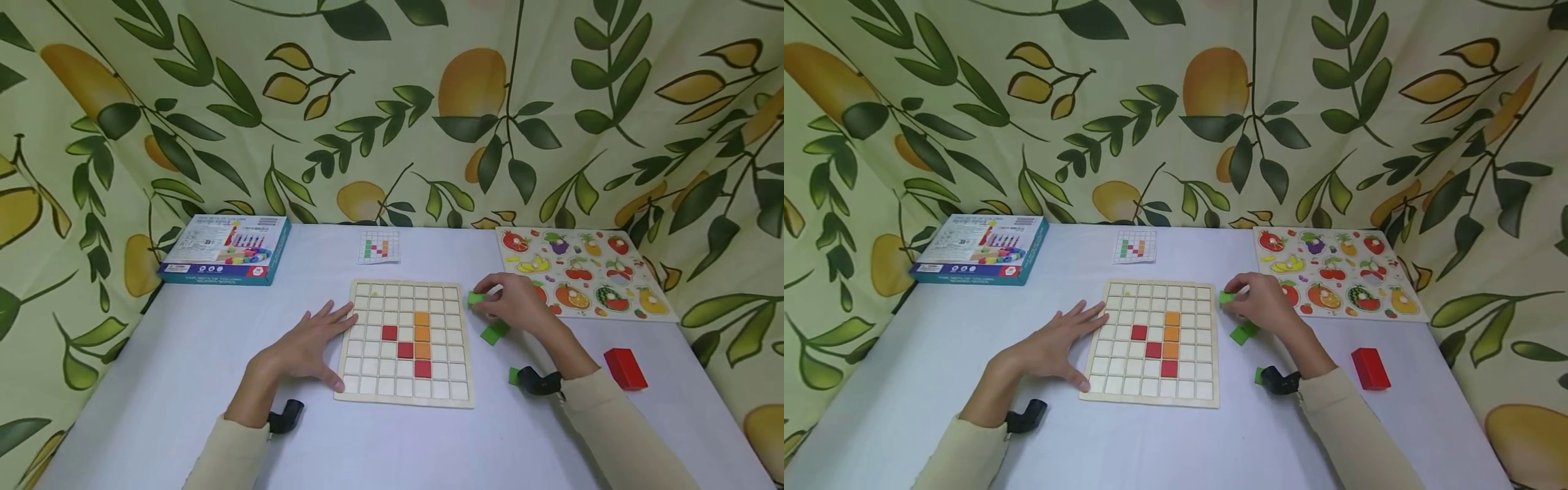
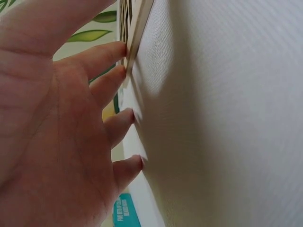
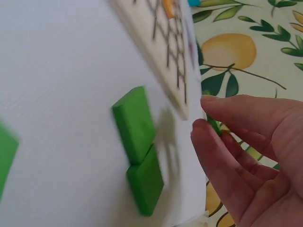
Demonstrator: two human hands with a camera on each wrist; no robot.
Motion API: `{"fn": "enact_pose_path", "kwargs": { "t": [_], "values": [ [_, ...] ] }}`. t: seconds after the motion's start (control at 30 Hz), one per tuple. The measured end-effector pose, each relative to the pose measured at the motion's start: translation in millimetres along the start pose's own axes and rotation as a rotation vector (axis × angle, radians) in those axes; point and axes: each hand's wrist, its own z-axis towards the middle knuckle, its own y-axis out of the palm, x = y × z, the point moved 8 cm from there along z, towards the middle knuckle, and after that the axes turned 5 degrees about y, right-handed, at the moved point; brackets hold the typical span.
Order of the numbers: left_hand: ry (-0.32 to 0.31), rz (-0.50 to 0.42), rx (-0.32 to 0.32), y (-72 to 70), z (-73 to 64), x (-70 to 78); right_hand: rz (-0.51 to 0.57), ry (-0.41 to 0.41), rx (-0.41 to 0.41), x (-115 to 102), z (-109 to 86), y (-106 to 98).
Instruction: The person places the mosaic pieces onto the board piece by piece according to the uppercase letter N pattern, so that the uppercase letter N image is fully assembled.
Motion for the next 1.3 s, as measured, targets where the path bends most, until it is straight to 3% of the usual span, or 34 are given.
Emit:
{"fn": "enact_pose_path", "kwargs": {
  "t": [0.4, 0.77, 1.07, 1.3],
  "values": [
    [-0.023, 0.012, -0.005, 2.1, 1.1, -0.6, 0.108, -0.074, -0.007, -22, 4.0, 11],
    [-0.026, 0.011, -0.015, -0.2, 0.6, 1.0, 0.219, -0.141, -0.042, -61, 3.0, 46],
    [-0.029, 0.014, -0.017, -0.2, 3.4, 0.8, 0.188, -0.205, -0.078, -103, 6.9, 76],
    [-0.021, 0.000, -0.020, 1.2, 1.5, -1.6, 0.149, -0.206, -0.094, -122, 7.6, 94]
  ]
}}
